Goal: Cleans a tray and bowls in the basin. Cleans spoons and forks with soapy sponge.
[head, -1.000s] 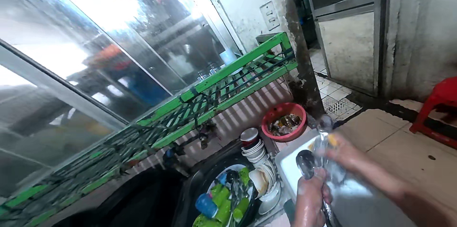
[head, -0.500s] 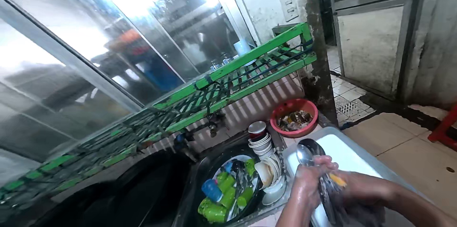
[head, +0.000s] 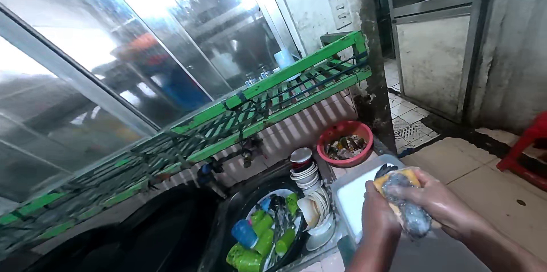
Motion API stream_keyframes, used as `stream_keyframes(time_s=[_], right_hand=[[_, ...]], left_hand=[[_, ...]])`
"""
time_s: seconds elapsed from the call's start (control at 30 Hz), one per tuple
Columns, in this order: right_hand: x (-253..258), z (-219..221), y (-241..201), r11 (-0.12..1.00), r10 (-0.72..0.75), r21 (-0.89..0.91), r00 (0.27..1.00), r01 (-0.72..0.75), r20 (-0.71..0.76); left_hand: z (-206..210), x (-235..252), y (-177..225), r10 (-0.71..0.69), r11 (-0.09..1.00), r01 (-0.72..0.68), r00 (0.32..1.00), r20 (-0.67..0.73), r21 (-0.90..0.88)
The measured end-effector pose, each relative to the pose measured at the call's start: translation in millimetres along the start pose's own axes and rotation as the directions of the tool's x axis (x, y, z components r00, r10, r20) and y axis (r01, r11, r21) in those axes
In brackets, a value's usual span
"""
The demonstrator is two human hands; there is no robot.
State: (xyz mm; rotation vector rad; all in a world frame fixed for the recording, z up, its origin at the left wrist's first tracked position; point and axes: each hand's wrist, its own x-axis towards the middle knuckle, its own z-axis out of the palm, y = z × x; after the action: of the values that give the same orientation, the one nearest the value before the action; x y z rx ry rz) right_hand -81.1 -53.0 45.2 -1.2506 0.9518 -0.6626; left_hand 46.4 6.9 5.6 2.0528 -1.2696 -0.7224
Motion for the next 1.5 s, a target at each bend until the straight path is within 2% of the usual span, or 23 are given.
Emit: stream_keyframes(time_s=[0.07,0.13,0.17,0.2,0.23,0.3,0.33,0.43,0.5,0.53,0.57,0.63,0.7,0.77,0.87,0.93,1.0,1.13,1.2,1.23,1.37,1.43,1.5], right_hand=[[6.7,-7.6,13.6,0.985,0.002,0.174,0.998,0.008,-0.059],[14.0,-14.6,23.1,0.964,0.009,0.264,0.992,0.024,-0.124],[16.9,-17.7,25.4,0.965,0.008,0.26,0.991,0.027,-0.133],[18.1,-20.1,26.6,0.978,0.004,0.208,0.994,0.02,-0.111],[18.2,-21.8,27.9,0.995,-0.005,0.102,0.998,0.011,-0.056],[18.7,-20.3,27.3,0.988,-0.009,-0.154,0.999,0.016,0.047],[20.1,-18.7,23.0,0.968,-0.019,-0.25,0.999,0.03,0.049],[31.3,-21.1,3.2,0.906,-0.072,-0.424,0.992,0.024,-0.099],[40.7,-31.3,-8.8,0.922,-0.091,-0.387,0.978,0.012,-0.186],[42.7,-35.7,-13.3,0.951,-0.064,-0.311,0.978,0.0,-0.196],[40.8,-38.1,-16.8,0.975,-0.023,-0.222,0.985,-0.015,-0.17],[31.0,-35.2,-19.1,0.992,0.054,-0.117,0.998,-0.056,-0.017],[27.6,-24.1,-13.6,0.987,0.086,-0.14,0.993,-0.075,0.076],[31.2,-15.6,-4.3,0.99,0.058,-0.132,0.998,-0.055,0.024],[31.7,-9.9,10.2,1.0,-0.007,-0.023,0.998,0.006,-0.056],[27.0,-7.8,25.5,0.996,-0.014,-0.087,0.999,0.018,0.042],[26.5,-7.5,29.8,0.967,0.02,-0.253,0.996,0.003,0.088],[39.0,-13.1,12.7,0.817,-0.068,-0.575,0.997,0.032,-0.042],[43.8,-12.8,12.4,0.79,-0.156,-0.609,0.983,0.066,-0.096],[43.5,-9.4,15.3,0.794,-0.16,-0.602,0.984,0.084,-0.074],[37.3,4.3,22.9,0.728,-0.033,-0.677,0.992,0.108,0.122],[46.2,-0.8,16.6,0.68,-0.05,-0.728,0.996,0.085,0.069],[56.5,-11.4,8.1,0.696,-0.162,-0.715,0.985,0.07,-0.061]], left_hand=[[-5.2,1.9,5.8,-0.034,0.998,0.039,0.991,0.132,-0.038],[-5.8,0.2,2.8,-0.111,0.934,0.188,0.961,0.253,-0.304],[-8.8,-2.1,3.2,-0.139,0.846,0.279,0.938,0.317,-0.455],[-11.9,-4.1,5.2,-0.165,0.77,0.336,0.926,0.339,-0.543],[-13.6,-5.9,6.7,-0.187,0.74,0.348,0.929,0.32,-0.576],[-13.6,-8.7,7.2,-0.208,0.796,0.305,0.949,0.236,-0.523],[-12.8,-10.4,6.4,-0.202,0.825,0.282,0.956,0.211,-0.489],[-8.6,-16.5,0.6,-0.222,0.839,0.289,0.955,0.195,-0.461],[-8.4,-15.9,-6.1,-0.251,0.812,0.308,0.951,0.18,-0.496],[-9.1,-15.3,-10.0,-0.258,0.788,0.308,0.951,0.167,-0.534],[-10.2,-15.1,-13.1,-0.262,0.766,0.305,0.952,0.159,-0.565],[-10.2,-14.5,-17.4,-0.248,0.746,0.29,0.956,0.154,-0.6],[-8.7,-14.6,-16.7,-0.232,0.732,0.283,0.959,0.164,-0.619],[-6.4,-16.2,-15.2,-0.236,0.683,0.272,0.96,0.149,-0.678],[-5.4,-13.5,-14.2,-0.256,0.593,0.254,0.959,0.12,-0.765],[-5.8,-11.8,-10.6,-0.245,0.615,0.273,0.958,0.15,-0.74],[-4.2,-12.5,-7.4,-0.236,0.674,0.28,0.958,0.16,-0.684],[4.9,-17.3,-9.9,-0.272,0.702,0.282,0.955,0.119,-0.654],[5.6,-16.7,-7.7,-0.291,0.714,0.265,0.954,0.07,-0.648],[4.2,-15.7,-6.9,-0.295,0.735,0.256,0.955,0.044,-0.628],[1.1,-16.1,-15.8,-0.262,0.804,0.221,0.965,0.006,-0.552],[2.2,-19.9,-19.2,-0.259,0.789,0.234,0.965,0.037,-0.569],[2.5,-22.5,-19.3,-0.282,0.755,0.269,0.957,0.074,-0.597]])
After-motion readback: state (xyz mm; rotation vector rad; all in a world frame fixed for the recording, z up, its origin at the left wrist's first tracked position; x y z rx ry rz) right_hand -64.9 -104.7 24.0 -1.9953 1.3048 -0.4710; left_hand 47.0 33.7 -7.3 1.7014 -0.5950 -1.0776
